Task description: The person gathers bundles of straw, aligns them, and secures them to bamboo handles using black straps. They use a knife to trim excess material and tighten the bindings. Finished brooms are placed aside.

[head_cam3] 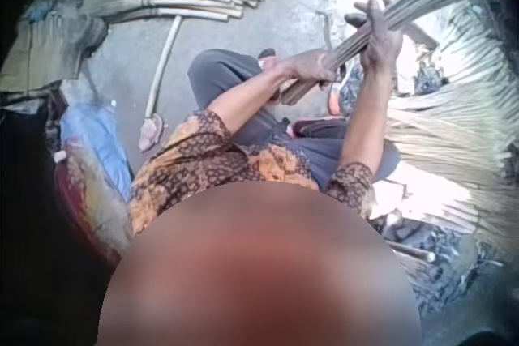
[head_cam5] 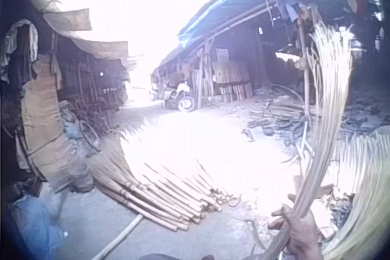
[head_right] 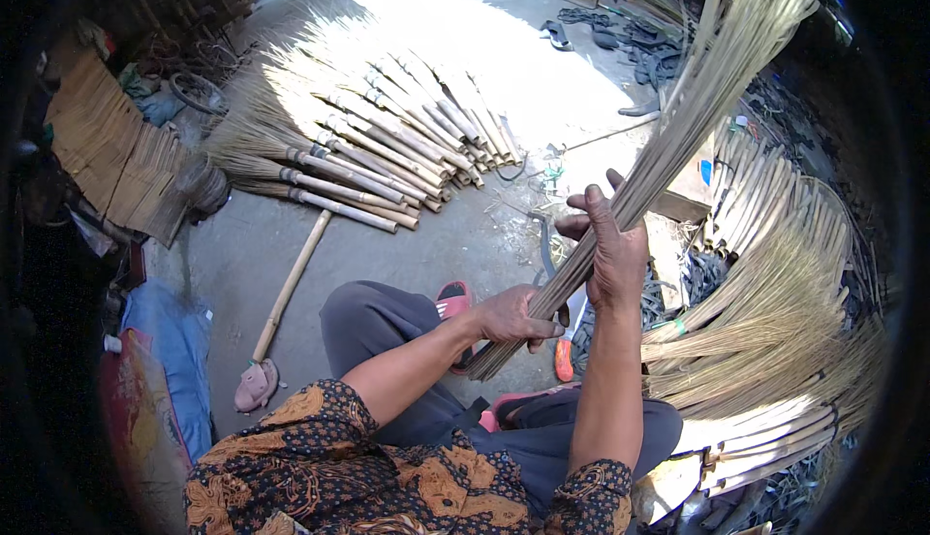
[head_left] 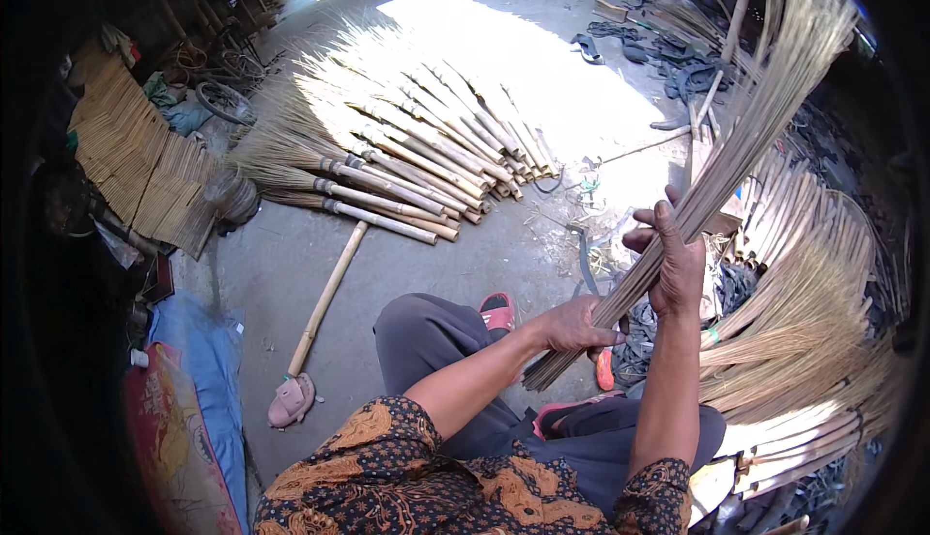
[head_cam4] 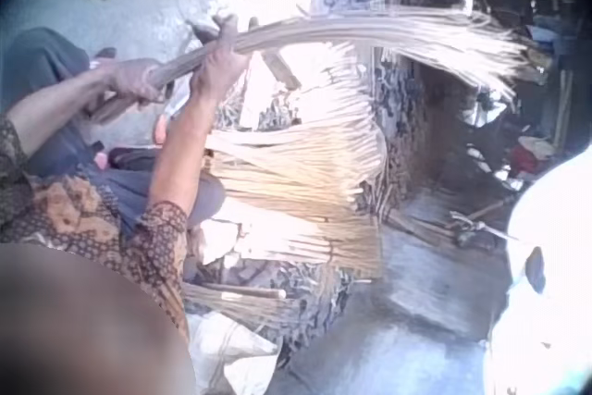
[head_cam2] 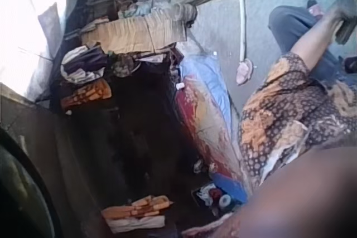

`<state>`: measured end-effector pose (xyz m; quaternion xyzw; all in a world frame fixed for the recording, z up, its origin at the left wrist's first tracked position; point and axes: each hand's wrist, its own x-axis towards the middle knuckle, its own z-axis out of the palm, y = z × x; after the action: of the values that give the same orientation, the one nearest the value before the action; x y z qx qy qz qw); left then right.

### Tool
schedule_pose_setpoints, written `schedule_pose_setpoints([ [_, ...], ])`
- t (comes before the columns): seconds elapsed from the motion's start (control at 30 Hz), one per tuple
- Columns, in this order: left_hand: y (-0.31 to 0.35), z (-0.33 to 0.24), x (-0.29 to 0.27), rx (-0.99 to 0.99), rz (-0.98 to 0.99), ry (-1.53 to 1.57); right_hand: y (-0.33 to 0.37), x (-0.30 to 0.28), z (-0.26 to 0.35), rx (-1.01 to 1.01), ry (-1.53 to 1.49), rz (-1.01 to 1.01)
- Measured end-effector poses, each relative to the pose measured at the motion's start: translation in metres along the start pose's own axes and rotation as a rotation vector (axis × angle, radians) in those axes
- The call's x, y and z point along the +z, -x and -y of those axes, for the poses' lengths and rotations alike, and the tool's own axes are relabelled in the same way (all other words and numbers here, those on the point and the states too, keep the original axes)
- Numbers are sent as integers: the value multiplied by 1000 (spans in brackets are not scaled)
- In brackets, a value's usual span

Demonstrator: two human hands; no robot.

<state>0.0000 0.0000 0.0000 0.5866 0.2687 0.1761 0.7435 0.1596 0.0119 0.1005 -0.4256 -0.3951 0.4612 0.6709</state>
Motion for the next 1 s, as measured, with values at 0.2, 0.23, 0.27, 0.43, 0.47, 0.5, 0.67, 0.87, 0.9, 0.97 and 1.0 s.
schedule_pose_setpoints([
  [0.2,-32,12,9,475,-484,-329,22,8,-38,-164,212,-110],
  [0.23,-37,22,5,588,-420,-298,23,3,-46,-171,286,-72],
  [0.27,-42,31,-2,424,-347,-281,27,-4,-52,-205,317,1],
  [0.43,-38,88,10,395,-444,-295,56,-20,-88,-133,474,-11],
  [0.47,-39,99,11,425,-475,-284,61,-22,-98,-109,454,-15],
  [0.5,-42,108,13,388,-488,-157,65,-22,-108,-101,436,-17],
  [0.67,-57,122,0,264,-499,-295,62,-17,-121,-100,540,-74],
  [0.87,-63,151,-2,427,-533,-394,59,-40,-109,-109,513,177],
  [0.9,-62,156,-4,399,-504,-351,64,-44,-115,-32,560,140],
  [0.97,-55,158,-11,149,-628,-244,65,-60,-130,-35,622,102],
  [1.0,-54,153,-17,-70,-680,-217,68,-77,-132,67,592,169],
])
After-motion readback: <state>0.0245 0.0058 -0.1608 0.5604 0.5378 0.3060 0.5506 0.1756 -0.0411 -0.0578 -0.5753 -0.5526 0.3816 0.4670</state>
